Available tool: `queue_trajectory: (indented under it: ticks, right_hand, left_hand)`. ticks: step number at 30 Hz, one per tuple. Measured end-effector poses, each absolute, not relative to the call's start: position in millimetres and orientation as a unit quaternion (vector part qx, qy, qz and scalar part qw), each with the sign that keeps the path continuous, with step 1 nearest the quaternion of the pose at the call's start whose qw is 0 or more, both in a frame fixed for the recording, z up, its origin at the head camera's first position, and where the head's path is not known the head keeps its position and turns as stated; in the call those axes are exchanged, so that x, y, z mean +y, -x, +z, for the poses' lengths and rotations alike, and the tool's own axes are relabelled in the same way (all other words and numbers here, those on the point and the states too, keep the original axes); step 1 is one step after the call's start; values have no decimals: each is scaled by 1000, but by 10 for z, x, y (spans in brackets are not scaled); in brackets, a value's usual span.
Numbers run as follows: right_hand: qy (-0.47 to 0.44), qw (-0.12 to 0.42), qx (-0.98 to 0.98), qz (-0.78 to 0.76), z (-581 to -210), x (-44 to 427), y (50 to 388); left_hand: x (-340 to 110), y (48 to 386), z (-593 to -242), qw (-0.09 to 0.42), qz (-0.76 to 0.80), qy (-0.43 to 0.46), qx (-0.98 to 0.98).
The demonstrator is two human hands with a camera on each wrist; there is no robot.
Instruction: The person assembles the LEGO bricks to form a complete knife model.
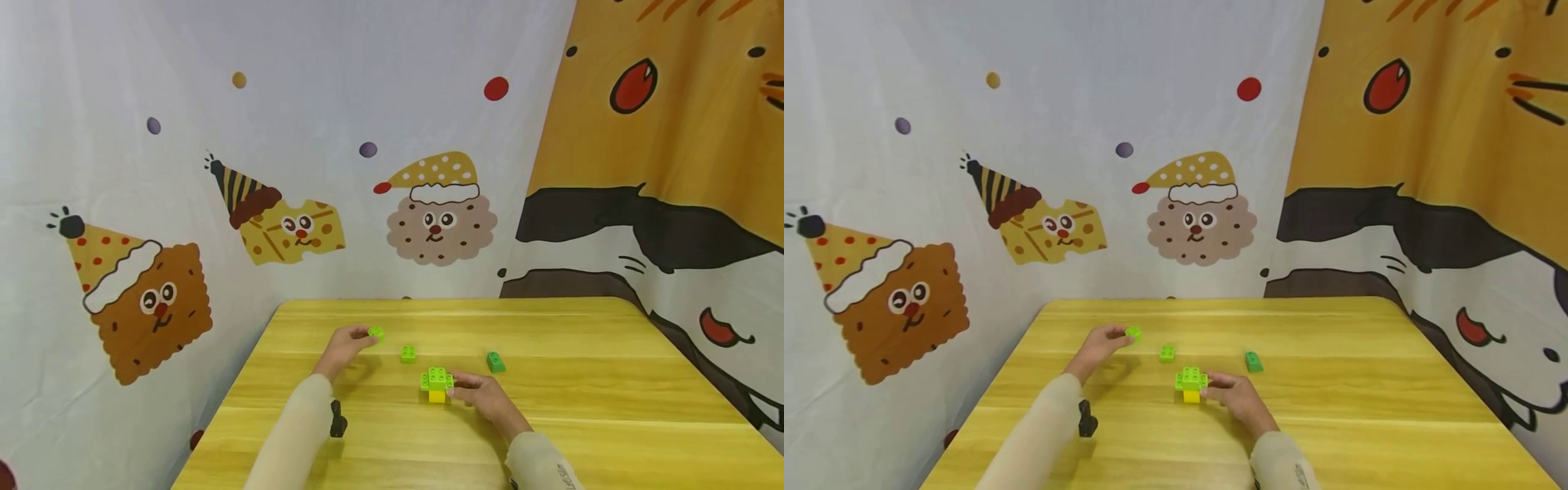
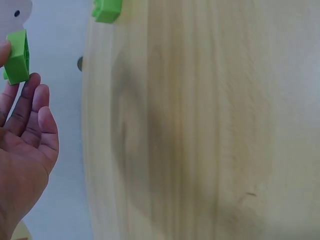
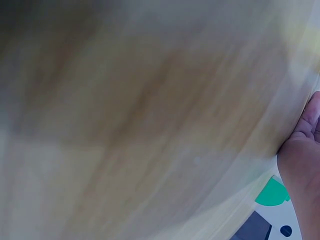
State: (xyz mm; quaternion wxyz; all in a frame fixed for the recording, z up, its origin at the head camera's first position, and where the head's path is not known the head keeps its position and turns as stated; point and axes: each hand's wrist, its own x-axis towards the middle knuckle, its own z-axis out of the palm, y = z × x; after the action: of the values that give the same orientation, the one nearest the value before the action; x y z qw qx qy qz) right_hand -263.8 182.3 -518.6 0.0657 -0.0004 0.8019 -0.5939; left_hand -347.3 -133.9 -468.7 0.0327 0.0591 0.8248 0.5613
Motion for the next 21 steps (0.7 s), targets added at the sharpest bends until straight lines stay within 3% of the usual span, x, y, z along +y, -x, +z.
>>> queue_trajectory:
  ticks: [21]
  right_hand:
    - [7,62,802,-595,-5191,1818,2633]
  left_hand:
    - [-1046,3423,-4448,48,589,-120,798]
